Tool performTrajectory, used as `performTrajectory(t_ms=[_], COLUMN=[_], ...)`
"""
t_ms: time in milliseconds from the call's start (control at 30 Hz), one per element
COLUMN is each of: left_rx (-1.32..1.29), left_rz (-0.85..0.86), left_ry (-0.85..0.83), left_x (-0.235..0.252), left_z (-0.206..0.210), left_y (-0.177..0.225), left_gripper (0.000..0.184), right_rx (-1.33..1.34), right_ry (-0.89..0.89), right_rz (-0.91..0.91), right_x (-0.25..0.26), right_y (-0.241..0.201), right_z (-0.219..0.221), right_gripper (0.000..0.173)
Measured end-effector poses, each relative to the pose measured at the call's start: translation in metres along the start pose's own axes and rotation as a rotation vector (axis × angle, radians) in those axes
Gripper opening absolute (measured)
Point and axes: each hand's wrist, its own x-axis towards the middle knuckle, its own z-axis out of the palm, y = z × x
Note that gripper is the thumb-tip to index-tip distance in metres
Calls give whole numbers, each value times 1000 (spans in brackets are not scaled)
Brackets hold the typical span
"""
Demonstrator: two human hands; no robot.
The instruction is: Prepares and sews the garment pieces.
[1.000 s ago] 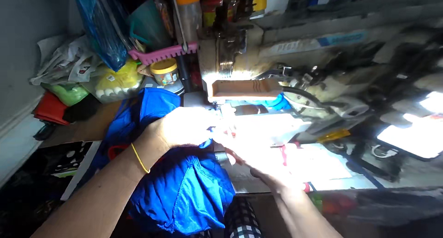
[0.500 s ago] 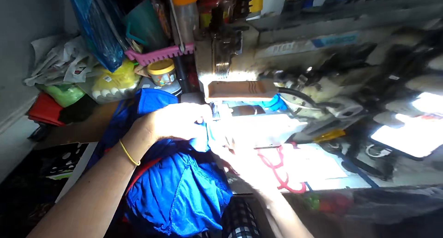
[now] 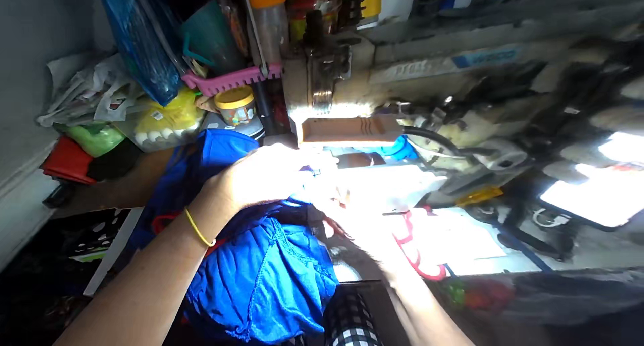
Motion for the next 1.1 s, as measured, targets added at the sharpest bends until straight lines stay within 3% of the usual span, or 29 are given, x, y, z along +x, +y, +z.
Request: performTrajectory(t_ms=[67, 167, 267, 367, 500, 633, 700, 800, 933, 1100], left_rx=[65, 178, 203, 208, 247, 169, 131, 193, 321, 73], left_rz=[-30, -74, -162, -236, -284, -113, -46, -107, -175, -27], left_ry=[-132, -189, -271, -391, -387, -347, -386, -490, -358, -447], left_x=[6, 9, 7, 9, 8, 2, 4, 13, 15, 12], left_z=[0, -7, -30, -41, -38, -38, -33, -24, -16, -35], left_y=[10, 8, 10, 17, 19, 19, 20, 18, 2, 23], left_gripper=[33, 19, 22, 30, 34, 20, 20, 27, 28, 20], right_rx=[-53, -188, -408, -547, -388, -213, -190, -77, 11, -59], right_ry=[-13, 18, 25, 79, 57, -53, -106, -65, -60, -97], right_rz=[31, 49, -55, -168, -38, 135, 147, 133, 71, 25], right_x=[5, 9, 13, 14, 13, 2, -5, -10, 1, 9], right_y=[-8, -14, -11, -15, -28, -25, -12, 3, 10, 6], right_z=[-1, -1, 0, 6, 6, -3, -5, -1, 1, -2], right_gripper=[19, 20, 36, 22, 27, 23, 27, 26, 17, 12])
